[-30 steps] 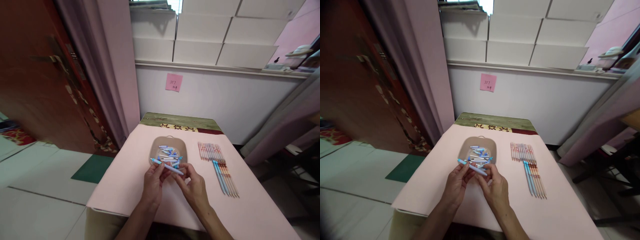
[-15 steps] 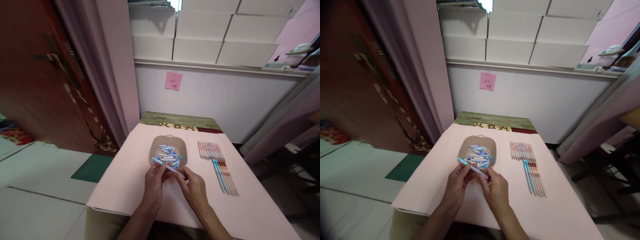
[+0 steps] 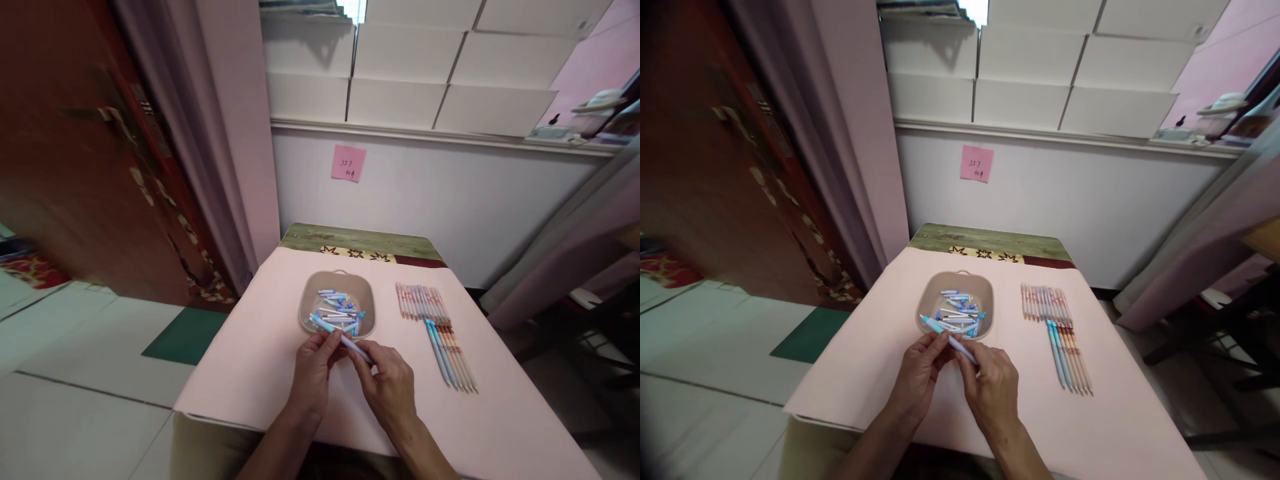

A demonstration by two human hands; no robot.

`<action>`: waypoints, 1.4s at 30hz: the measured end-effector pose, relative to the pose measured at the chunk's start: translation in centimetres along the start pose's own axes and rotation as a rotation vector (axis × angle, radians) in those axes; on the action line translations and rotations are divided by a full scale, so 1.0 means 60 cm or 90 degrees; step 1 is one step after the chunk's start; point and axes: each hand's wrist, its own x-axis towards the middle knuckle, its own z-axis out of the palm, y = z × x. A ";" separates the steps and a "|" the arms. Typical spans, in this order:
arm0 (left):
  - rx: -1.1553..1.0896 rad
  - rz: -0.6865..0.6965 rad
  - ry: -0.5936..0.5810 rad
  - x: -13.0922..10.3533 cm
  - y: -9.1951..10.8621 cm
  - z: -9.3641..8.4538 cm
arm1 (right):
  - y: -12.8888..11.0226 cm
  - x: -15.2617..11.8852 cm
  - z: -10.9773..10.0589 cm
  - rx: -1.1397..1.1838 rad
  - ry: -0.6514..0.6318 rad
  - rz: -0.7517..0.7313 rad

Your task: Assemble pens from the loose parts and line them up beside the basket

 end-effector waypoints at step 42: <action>1.122 0.052 -0.259 0.273 -0.067 0.066 | 0.118 -0.030 -0.019 0.528 0.023 0.451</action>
